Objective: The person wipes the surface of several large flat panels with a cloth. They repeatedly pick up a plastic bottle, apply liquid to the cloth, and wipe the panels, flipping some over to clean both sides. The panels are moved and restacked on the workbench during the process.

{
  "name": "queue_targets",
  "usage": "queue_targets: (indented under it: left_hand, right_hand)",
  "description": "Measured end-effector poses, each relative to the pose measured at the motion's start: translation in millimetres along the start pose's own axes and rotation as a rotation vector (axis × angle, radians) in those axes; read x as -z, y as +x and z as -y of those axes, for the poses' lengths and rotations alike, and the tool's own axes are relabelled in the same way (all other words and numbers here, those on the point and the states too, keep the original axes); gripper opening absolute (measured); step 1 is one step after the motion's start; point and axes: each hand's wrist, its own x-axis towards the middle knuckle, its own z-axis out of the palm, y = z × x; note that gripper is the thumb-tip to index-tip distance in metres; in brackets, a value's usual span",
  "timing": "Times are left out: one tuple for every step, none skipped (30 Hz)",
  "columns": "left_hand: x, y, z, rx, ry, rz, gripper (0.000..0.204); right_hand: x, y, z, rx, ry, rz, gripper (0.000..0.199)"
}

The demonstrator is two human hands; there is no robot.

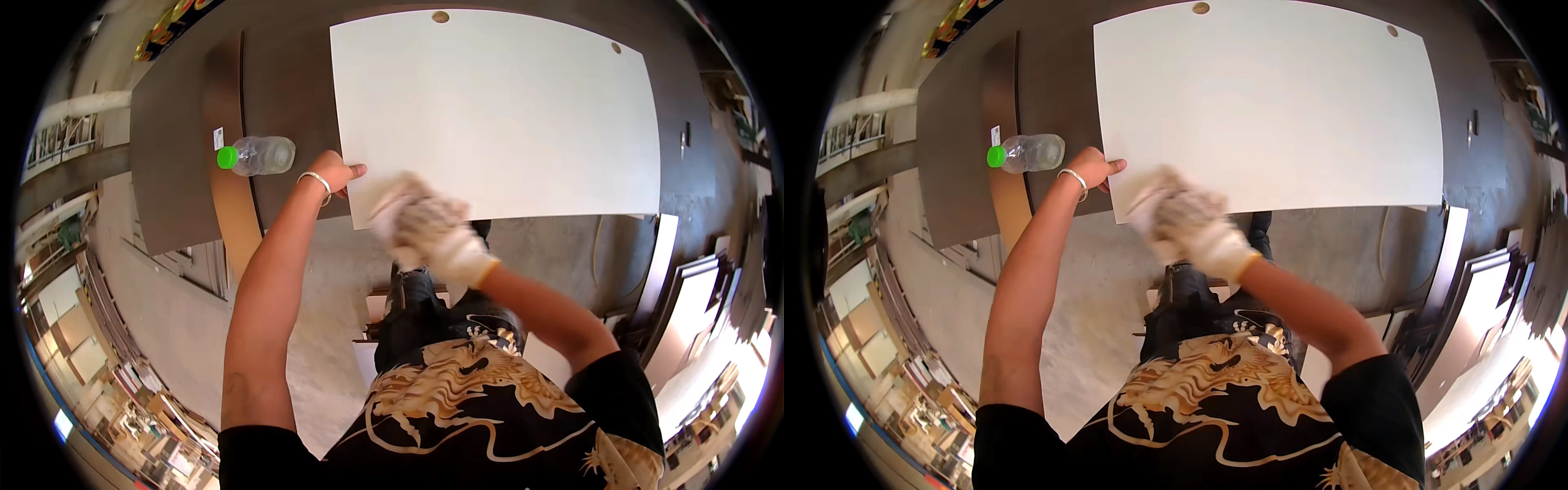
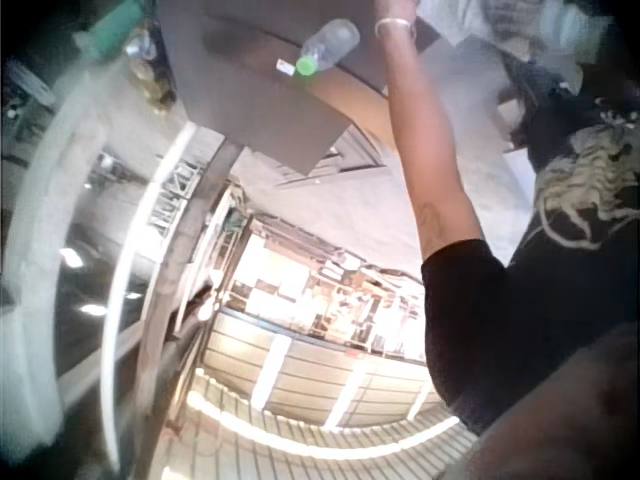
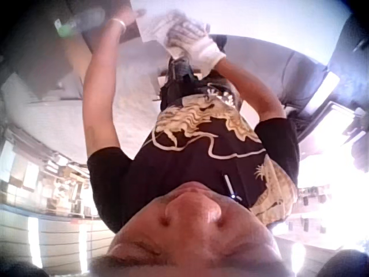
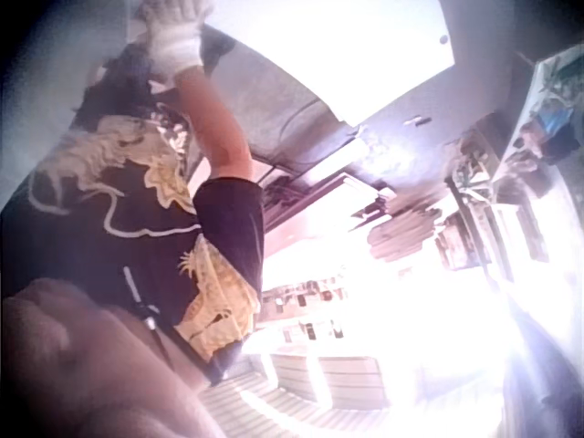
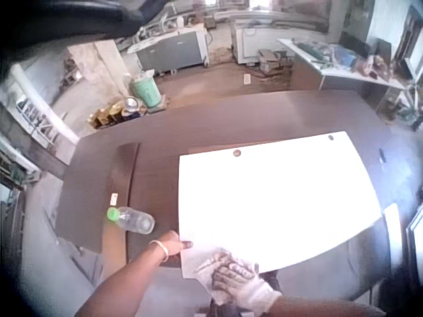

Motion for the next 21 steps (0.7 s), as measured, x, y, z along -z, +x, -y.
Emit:
queue_targets:
  left_hand:
    - [-0.2, -1.1, 8.0, -0.014, -0.023, 0.015, 0.053]
    - [1.0, -0.4, 10.1, -0.041, -0.040, 0.029, 0.052]
    - [1.9, 2.3, 1.1, -0.086, -0.045, 0.051, 0.051]
    - [3.5, 0.8, -0.2, -0.077, -0.009, 0.039, 0.051]
    - [2.3, -1.5, -4.4, -0.075, 0.029, 0.031, 0.052]
    - [1.8, -3.3, -8.2, -0.071, 0.069, 0.020, 0.052]
    - [3.4, -2.9, -9.7, -0.064, 0.155, 0.024, 0.053]
    - [5.3, -3.0, -10.6, -0.056, 0.240, 0.025, 0.053]
    - [9.1, -4.5, -10.2, -0.035, 0.324, 0.014, 0.054]
    - [7.7, -16.1, -36.6, 0.020, 0.375, 0.019, 0.050]
    - [9.4, -21.2, -41.6, -0.011, 0.507, -0.062, 0.047]
    - [4.7, -25.4, -55.3, -0.072, 0.644, -0.132, 0.044]
    - [0.9, -30.9, -63.0, -0.118, 0.771, -0.204, 0.041]
    - [-4.6, -41.4, -85.1, -0.161, 0.896, -0.214, 0.040]
    - [-9.6, -34.0, -89.2, -0.354, 0.850, -0.335, 0.041]
    - [-16.3, -21.3, -82.0, -0.535, 0.796, -0.448, 0.043]
    - [-23.1, -8.2, -75.3, -0.718, 0.732, -0.554, 0.045]
    - [-24.9, 3.8, -55.2, -0.806, 0.694, -0.529, 0.055]
    - [-37.6, 15.5, -51.1, -0.886, 0.734, -0.620, 0.059]
    - [-51.1, 28.7, -41.5, -0.955, 0.773, -0.717, 0.062]
    - [-63.9, 36.4, -34.6, -1.027, 0.810, -0.801, 0.065]
  right_hand:
    - [20.4, -24.3, -14.4, -0.096, -0.040, 0.129, 0.056]
    - [33.3, -59.8, -32.3, -0.240, -0.055, 0.186, 0.061]
    - [14.4, -109.8, -59.0, -0.373, -0.398, 0.093, 0.070]
    - [18.8, -148.5, -77.7, -0.568, -0.420, 0.059, 0.070]
    - [22.2, -175.5, -86.5, -0.770, -0.439, 0.022, 0.071]
    - [24.6, -184.7, -86.8, -0.927, -0.425, -0.059, 0.071]
    - [25.5, -191.1, -83.1, -1.088, -0.405, -0.147, 0.070]
    - [4.8, -182.2, -87.4, -1.095, -0.461, -0.215, 0.069]
    - [4.9, -142.4, -71.6, -1.109, -0.475, -0.112, 0.071]
    - [-28.9, -123.2, -57.8, -0.805, -0.380, -0.647, 0.073]
    - [-26.8, -67.0, -19.7, -0.856, -0.365, -0.418, 0.077]
    - [-48.3, -32.6, 9.5, -0.753, -0.172, -0.412, 0.078]
    - [-47.0, 3.0, 46.5, -0.648, -0.210, -0.419, 0.075]
    - [-45.8, 17.4, 67.5, -0.581, -0.032, -0.328, 0.068]
    - [-44.0, 22.8, 79.4, -0.499, 0.146, -0.240, 0.061]
    - [-50.3, 20.0, 72.7, -0.496, 0.052, -0.390, 0.056]
    - [-54.0, 12.3, 58.1, -0.494, -0.046, -0.537, 0.051]
    - [1.8, -3.0, 53.0, -0.665, 0.055, -0.384, 0.042]
    - [-15.1, -25.8, 28.6, -0.748, -0.126, -0.710, 0.043]
    - [-33.8, -47.4, -2.7, -0.867, -0.139, -0.766, 0.050]
    - [-49.8, -63.5, -20.2, -0.997, -0.150, -0.813, 0.058]
